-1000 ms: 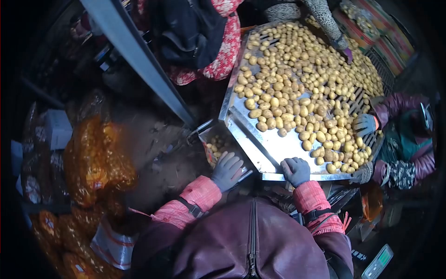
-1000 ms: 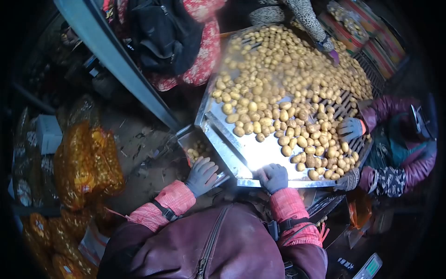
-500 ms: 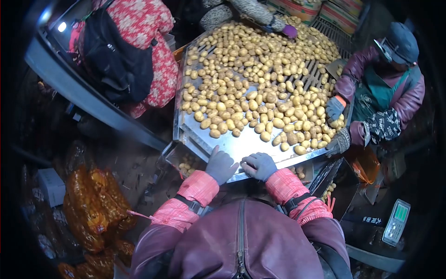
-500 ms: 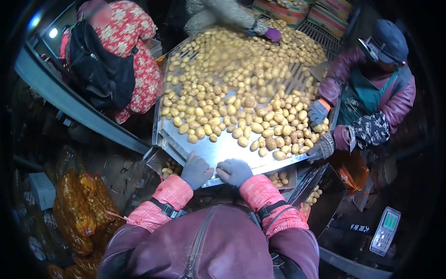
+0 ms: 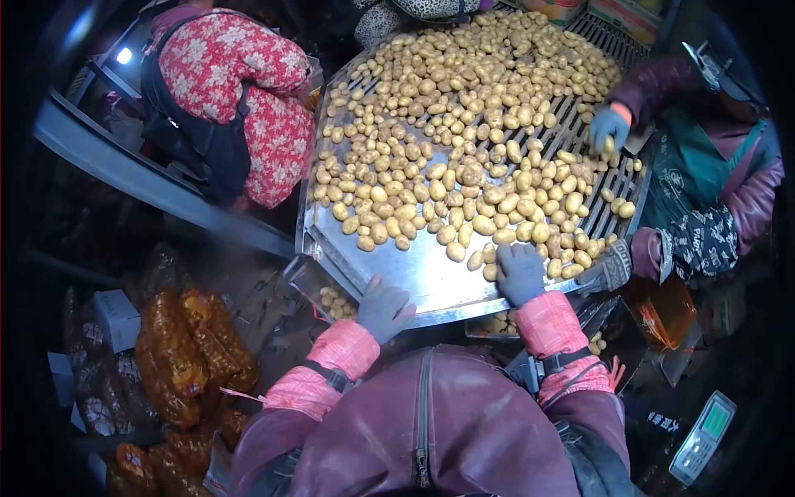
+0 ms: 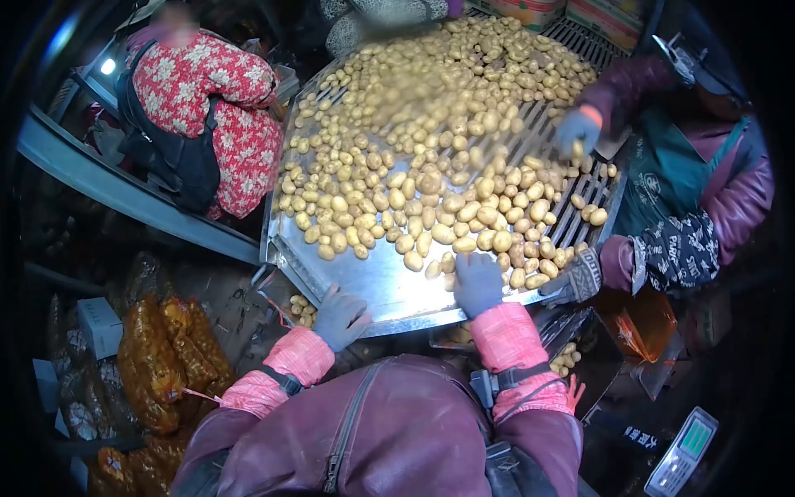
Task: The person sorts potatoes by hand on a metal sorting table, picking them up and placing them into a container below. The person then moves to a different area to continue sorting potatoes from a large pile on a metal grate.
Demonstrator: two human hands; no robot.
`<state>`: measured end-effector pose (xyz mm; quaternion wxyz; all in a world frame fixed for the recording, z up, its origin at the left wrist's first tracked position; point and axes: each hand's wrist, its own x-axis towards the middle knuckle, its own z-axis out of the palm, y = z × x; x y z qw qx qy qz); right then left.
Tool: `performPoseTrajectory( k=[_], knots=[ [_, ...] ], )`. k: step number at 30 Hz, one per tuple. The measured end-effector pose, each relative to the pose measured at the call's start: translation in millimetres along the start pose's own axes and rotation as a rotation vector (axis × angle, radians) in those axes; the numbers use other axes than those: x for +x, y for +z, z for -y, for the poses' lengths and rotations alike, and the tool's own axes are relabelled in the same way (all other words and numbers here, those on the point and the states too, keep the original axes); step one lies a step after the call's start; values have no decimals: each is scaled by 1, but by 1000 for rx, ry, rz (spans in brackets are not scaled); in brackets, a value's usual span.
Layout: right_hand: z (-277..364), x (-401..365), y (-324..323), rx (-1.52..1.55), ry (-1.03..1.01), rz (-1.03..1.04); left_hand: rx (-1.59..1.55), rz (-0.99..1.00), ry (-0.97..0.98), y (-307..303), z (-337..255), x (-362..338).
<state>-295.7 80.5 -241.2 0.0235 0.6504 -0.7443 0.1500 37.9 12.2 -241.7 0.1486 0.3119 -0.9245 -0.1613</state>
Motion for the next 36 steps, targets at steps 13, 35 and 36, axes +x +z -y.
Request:
performPoseTrajectory(
  k=[13,35,36],
  knots=[
    [1,15,-4,605,56,91,11,104,-98,-6,-3,5],
    [20,106,27,106,52,249,-1810,244,-894,-37,45,78],
    [31,106,14,143,80,224,-1789,249,-896,-44,43,82]
  ],
)
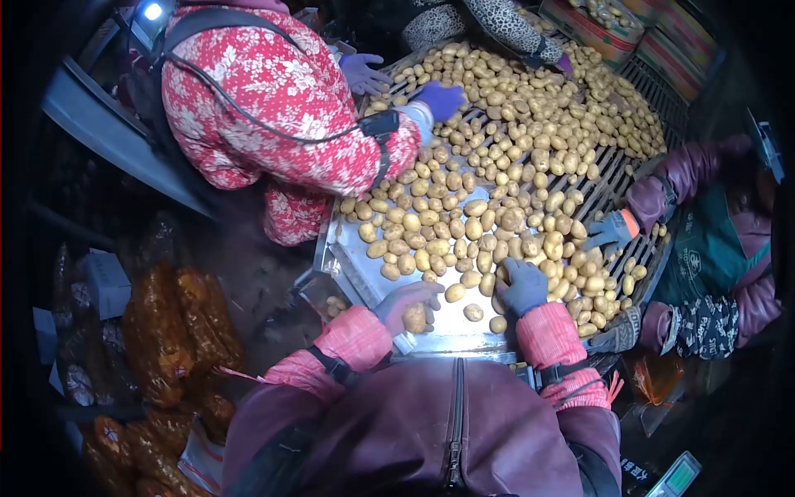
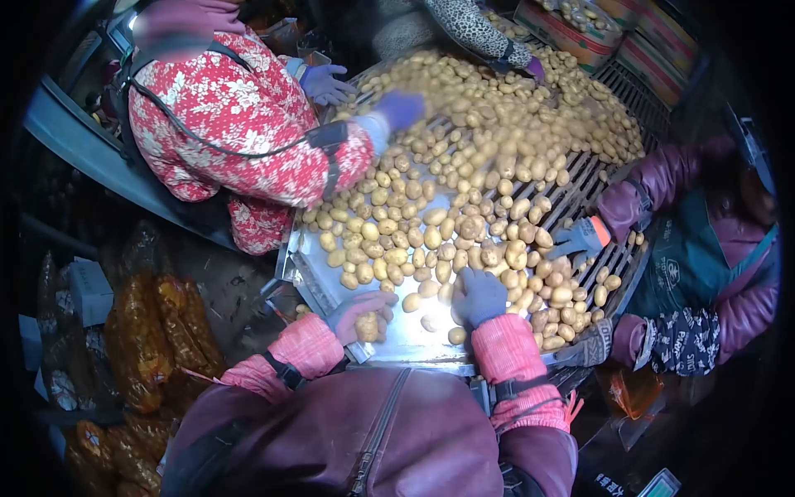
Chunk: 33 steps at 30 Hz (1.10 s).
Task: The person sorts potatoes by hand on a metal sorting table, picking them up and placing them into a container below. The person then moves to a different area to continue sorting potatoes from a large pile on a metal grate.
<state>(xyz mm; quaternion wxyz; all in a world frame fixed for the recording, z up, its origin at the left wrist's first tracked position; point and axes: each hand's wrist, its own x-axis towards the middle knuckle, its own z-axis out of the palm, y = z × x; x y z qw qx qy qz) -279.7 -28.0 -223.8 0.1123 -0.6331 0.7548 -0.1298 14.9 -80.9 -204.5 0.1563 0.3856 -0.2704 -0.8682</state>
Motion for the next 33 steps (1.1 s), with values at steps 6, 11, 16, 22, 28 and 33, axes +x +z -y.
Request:
performPoseTrajectory(
  k=[6,11,16,22,28,33],
  knots=[
    [54,4,-41,609,-192,309,245,281,181,-4,-4,3],
    [74,65,-1,177,-433,108,-47,213,-20,-1,-7,-6],
    [111,93,33,-92,-442,287,-99,83,74,-5,-12,-12],
    [89,89,38,-28,-290,416,-339,-40,50,-38,6,5],
    [94,51,-41,652,-230,463,-624,127,156,-13,-13,6],
    [29,67,-38,-107,-283,-429,-441,241,152,-27,13,31]
  ],
)
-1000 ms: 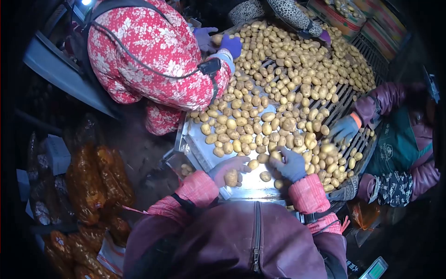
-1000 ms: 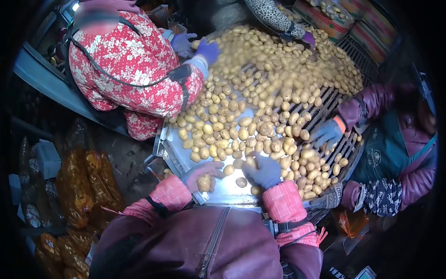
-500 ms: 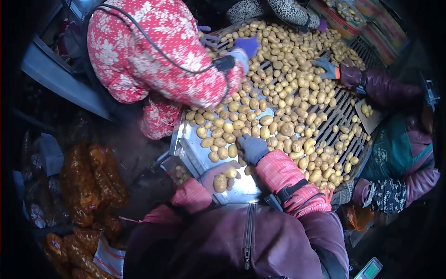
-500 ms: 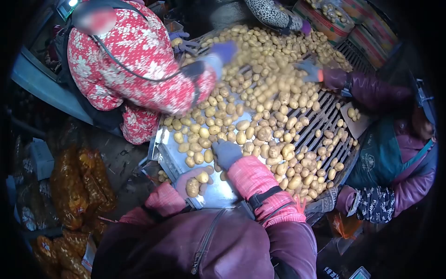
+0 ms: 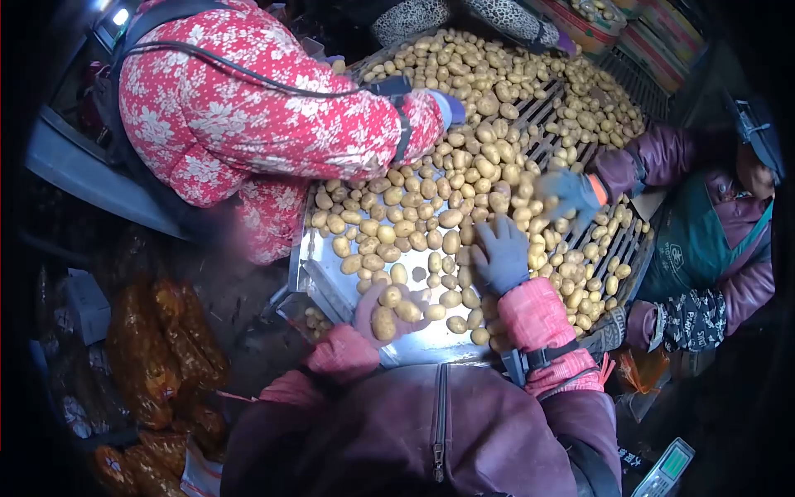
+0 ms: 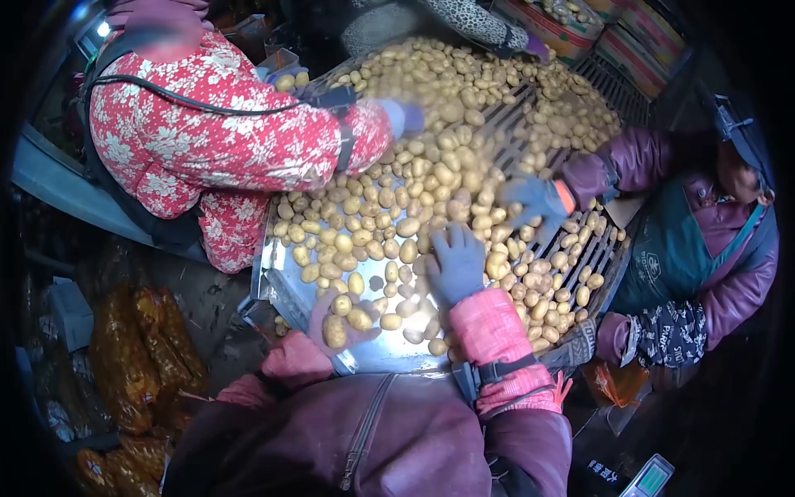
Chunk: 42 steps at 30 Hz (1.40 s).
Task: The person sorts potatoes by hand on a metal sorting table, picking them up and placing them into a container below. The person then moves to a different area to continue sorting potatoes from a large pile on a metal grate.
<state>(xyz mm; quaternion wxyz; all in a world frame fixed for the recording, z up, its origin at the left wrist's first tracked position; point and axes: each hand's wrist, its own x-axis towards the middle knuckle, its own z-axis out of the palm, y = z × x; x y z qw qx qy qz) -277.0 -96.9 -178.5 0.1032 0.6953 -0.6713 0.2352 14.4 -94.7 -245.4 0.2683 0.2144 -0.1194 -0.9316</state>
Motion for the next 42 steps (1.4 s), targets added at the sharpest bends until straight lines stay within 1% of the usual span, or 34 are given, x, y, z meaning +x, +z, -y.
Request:
performPoseTrajectory(
  k=[2,3,4,5,6,7,8,10,11,12,13,14,15,16,18,20,21,24,25,26,28,29,30,31,32,34,35,36,38,39,40,42],
  knots=[
    [-25,-13,18,18,-49,97,65,-109,-65,9,2,1],
    [-26,-13,20,27,-75,147,124,-165,-104,13,-1,2],
    [-25,-14,22,113,-12,131,182,-222,-141,14,-4,3],
    [-24,-16,23,200,54,118,199,-211,-167,3,-4,5],
    [-20,-17,23,286,118,104,210,-202,-154,11,-7,2],
    [-9,-15,23,347,73,-21,218,-193,-143,26,-11,-2],
    [3,-17,18,489,93,-13,225,-182,-131,35,-13,-3],
    [28,-23,8,655,69,150,264,-125,-119,33,-20,2],
    [37,-18,-1,789,39,320,286,-96,-111,31,-22,2],
    [48,-8,-15,921,8,487,292,-131,-117,28,-22,0],
    [54,-1,-18,959,-56,444,300,-166,-123,25,-22,-2],
    [48,7,-9,815,-83,389,306,-203,-129,22,-22,-3],
    [38,15,7,673,-109,335,420,-193,-140,24,-26,-2],
    [28,24,23,533,-137,282,307,-166,-152,28,-27,-4],
    [14,43,51,151,-132,341,87,-106,-169,34,-27,-4],
    [14,61,65,-143,-125,542,177,-183,-181,33,-23,-3],
    [18,71,67,-154,-89,678,221,-223,-185,32,-22,-3],
    [9,73,85,-123,17,716,351,-198,-196,29,-22,-7],
    [3,67,84,-30,18,659,625,-198,-232,40,-27,-5],
    [0,56,82,52,53,625,583,-198,-232,39,-26,-5],
    [16,42,48,212,129,555,548,-176,-207,39,-23,-7],
    [22,30,47,369,125,593,553,-155,-180,43,-23,-8],
    [30,16,45,522,129,625,608,-105,-125,60,-27,-14],
    [41,2,34,570,33,579,666,-46,-80,70,-30,-15],
    [53,-10,19,613,-60,526,709,49,-91,66,-29,-11],
    [69,-28,1,604,-124,564,796,212,-102,40,-23,-5],
    [73,-41,6,550,-142,573,839,283,-104,24,-19,-3],
    [74,-48,-1,627,-112,563,880,355,-103,23,-19,-2],
    [72,-57,-17,779,-63,540,803,325,-124,23,-6,-5],
    [69,-59,-18,884,-29,471,753,302,-141,21,-1,-6],
    [60,-60,-22,709,-22,433,682,263,-172,9,5,0],
    [31,-56,-34,357,-15,356,642,199,-153,-3,13,-2]
  ],
)
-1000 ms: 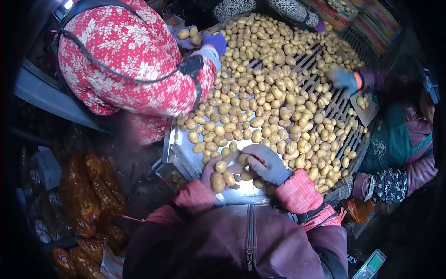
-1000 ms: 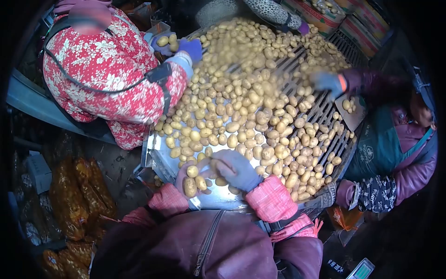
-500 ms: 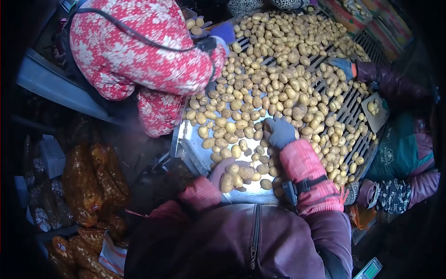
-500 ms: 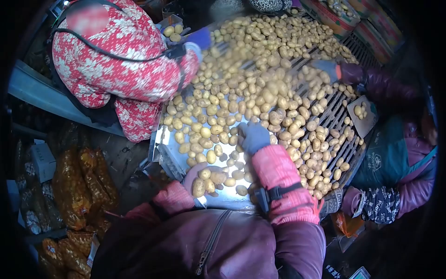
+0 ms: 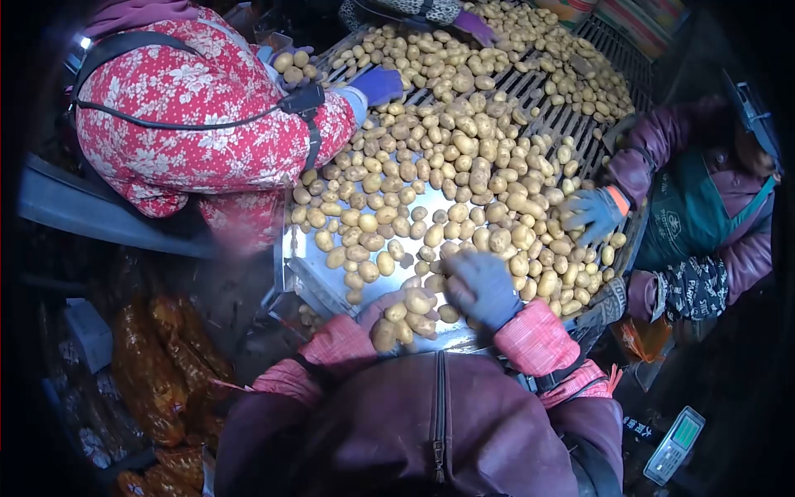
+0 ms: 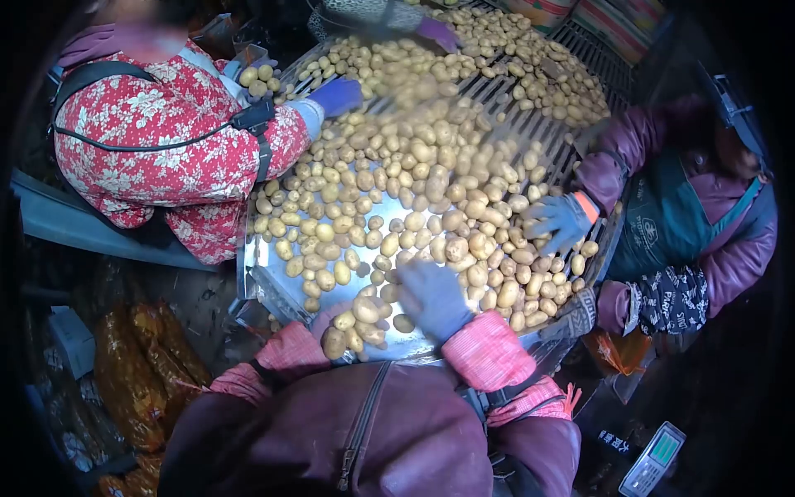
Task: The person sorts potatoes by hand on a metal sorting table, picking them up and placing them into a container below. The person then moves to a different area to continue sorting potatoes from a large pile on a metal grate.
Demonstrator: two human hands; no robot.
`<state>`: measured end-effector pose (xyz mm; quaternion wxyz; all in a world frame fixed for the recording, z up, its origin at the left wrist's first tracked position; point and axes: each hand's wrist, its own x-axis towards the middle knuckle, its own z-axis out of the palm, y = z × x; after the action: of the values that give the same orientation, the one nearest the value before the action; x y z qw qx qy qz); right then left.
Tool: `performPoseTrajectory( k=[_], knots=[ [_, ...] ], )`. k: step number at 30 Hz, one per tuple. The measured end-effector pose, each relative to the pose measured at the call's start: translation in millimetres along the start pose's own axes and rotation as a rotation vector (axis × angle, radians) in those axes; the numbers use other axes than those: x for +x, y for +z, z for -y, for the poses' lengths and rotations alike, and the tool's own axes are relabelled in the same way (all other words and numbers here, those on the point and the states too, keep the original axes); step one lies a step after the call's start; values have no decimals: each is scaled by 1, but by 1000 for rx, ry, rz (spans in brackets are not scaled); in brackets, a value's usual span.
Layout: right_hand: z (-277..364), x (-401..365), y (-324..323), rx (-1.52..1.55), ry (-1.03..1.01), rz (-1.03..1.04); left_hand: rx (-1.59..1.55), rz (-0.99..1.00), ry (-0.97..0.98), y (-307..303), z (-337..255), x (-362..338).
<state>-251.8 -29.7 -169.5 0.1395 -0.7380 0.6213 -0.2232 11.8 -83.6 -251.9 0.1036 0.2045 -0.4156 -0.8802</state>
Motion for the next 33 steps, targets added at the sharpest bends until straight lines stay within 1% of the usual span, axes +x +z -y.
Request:
performPoseTrajectory(
  k=[1,2,4,5,6,8,9,12,14,16,19,20,22,23,24,25,27,28,29,32,33],
  knots=[
    [-13,0,-7,-165,1,-61,34,-40,33,15,-16,-8],
    [-27,3,-11,-329,2,-122,90,-36,88,17,-19,-10],
    [-60,3,5,-561,-15,-98,203,-36,200,20,-26,-14],
    [-70,6,14,-619,-23,-18,213,-59,216,23,-32,-14],
    [-72,12,18,-626,28,9,222,-83,231,24,-36,-14],
    [-73,25,26,-639,127,66,201,-84,197,16,-39,-15],
    [-66,34,18,-624,174,139,189,-87,179,13,-43,-16],
    [-60,41,24,-580,245,156,-92,-231,-58,6,-48,-15],
    [-48,38,32,-597,237,183,83,-260,132,17,-48,-16],
    [-44,36,55,-495,275,272,146,-267,186,28,-56,-15],
    [-27,24,70,-439,202,320,129,-281,90,35,-66,-17],
    [-24,18,69,-309,169,198,154,-293,72,36,-66,-17],
    [-18,5,58,-47,96,-37,42,-285,14,28,-63,-14],
    [-17,1,43,68,73,-121,-5,-281,-30,29,-66,-13],
    [-19,-5,31,333,258,-146,-54,-277,-75,37,-80,-9],
    [-32,-13,21,478,375,-216,-104,-272,-119,41,-86,-8],
    [-57,-28,2,789,583,-423,-80,-249,-89,31,-74,-10],
    [-70,-37,-14,713,618,-463,-68,-235,-74,24,-66,-11],
    [-82,-47,-24,581,795,-338,-53,-237,-69,18,-59,-10],
    [-104,-60,-7,-119,469,-243,-2,-228,-42,6,-49,-7],
    [-99,-56,-4,-174,475,-122,17,-211,-19,6,-48,-6]
  ],
)
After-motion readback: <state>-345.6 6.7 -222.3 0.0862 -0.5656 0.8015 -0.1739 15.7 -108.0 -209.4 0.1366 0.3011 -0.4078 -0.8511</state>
